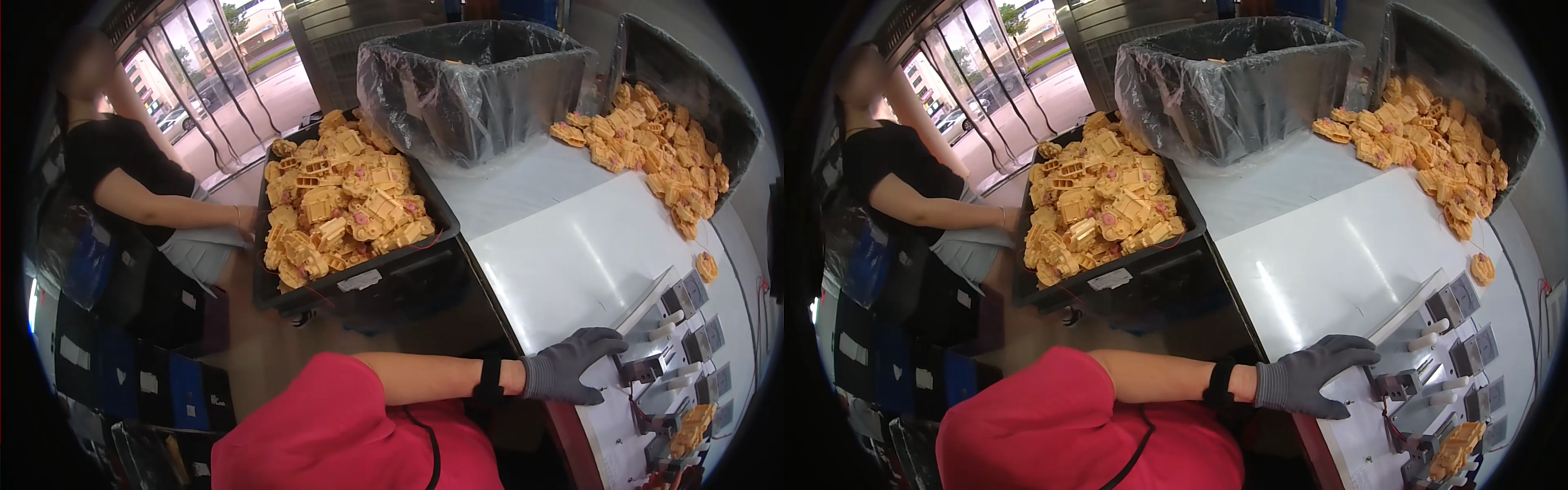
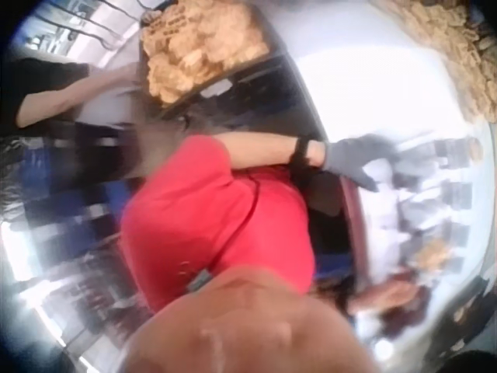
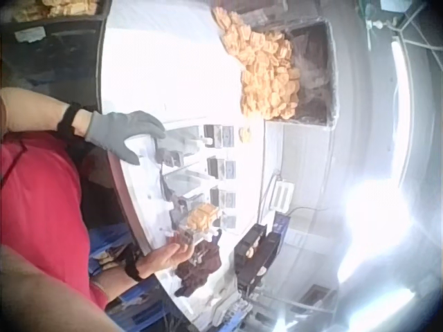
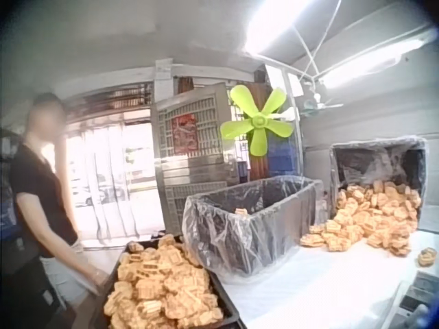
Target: The person places yellow plastic toy components onto a testing jig with electrical contacts and meters. They connect wires to the components, observe the meters, and then remove the components. The person handles a shipping package and places it into a blue bin. They continue to test more components one by one.
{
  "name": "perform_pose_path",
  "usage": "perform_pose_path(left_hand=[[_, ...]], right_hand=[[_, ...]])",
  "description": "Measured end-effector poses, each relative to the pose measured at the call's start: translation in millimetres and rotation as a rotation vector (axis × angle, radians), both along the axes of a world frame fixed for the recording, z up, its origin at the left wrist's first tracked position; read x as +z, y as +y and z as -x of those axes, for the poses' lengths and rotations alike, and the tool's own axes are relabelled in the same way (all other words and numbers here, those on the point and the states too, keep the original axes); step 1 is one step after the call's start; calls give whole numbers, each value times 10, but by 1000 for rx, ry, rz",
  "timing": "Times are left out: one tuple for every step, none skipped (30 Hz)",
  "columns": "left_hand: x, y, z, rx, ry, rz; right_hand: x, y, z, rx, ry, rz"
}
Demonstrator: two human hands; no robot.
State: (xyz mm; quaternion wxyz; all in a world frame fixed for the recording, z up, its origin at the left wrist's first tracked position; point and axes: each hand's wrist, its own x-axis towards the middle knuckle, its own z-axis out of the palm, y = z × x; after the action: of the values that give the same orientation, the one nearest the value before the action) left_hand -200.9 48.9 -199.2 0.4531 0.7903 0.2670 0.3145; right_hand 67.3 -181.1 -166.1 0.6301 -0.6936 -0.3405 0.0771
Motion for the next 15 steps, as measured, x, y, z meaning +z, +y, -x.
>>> perform_pose_path(left_hand=[[3, -3, -1, 0, -1, 2], [-10, 1, -6, 6, -1, -2], [-26, 4, -12, 10, 0, -5], [-35, 8, -14, 14, 0, -9], [-35, 9, -14, 14, -2, -6], [-34, 11, -13, 13, -3, -3], [-34, 12, -15, 12, -4, 0], [-44, 15, -19, 14, -10, -5], [-64, 19, -23, 16, -16, -9], [-76, 20, -30, 17, -22, -14], [-66, 18, -25, 16, -18, -16], [-50, 15, -22, 15, -14, -17], [-40, 11, -23, 14, -10, -20], [-69, 13, -38, 6, -26, -27], [-109, 26, -51, 7, -35, -42]], right_hand=[[-5, -6, -3, -1, -21, 0], [12, 3, 4, 5, -39, 21], [26, 12, 18, 11, -53, 38], [39, 16, 28, 20, -61, 54], [57, 23, 37, 25, -65, 63], [66, 12, 35, 33, -73, 75], [76, 22, 38, 37, -74, 79], [86, 18, 37, 44, -77, 84], [95, 17, 35, 51, -81, 90], [100, 17, 38, 58, -82, 99], [105, 23, 31, 66, -79, 101], [109, 19, 25, 74, -78, 107], [118, 16, 27, 80, -83, 119], [120, 1, 9, 87, -79, 127], [110, -3, -5, 98, -77, 141]])
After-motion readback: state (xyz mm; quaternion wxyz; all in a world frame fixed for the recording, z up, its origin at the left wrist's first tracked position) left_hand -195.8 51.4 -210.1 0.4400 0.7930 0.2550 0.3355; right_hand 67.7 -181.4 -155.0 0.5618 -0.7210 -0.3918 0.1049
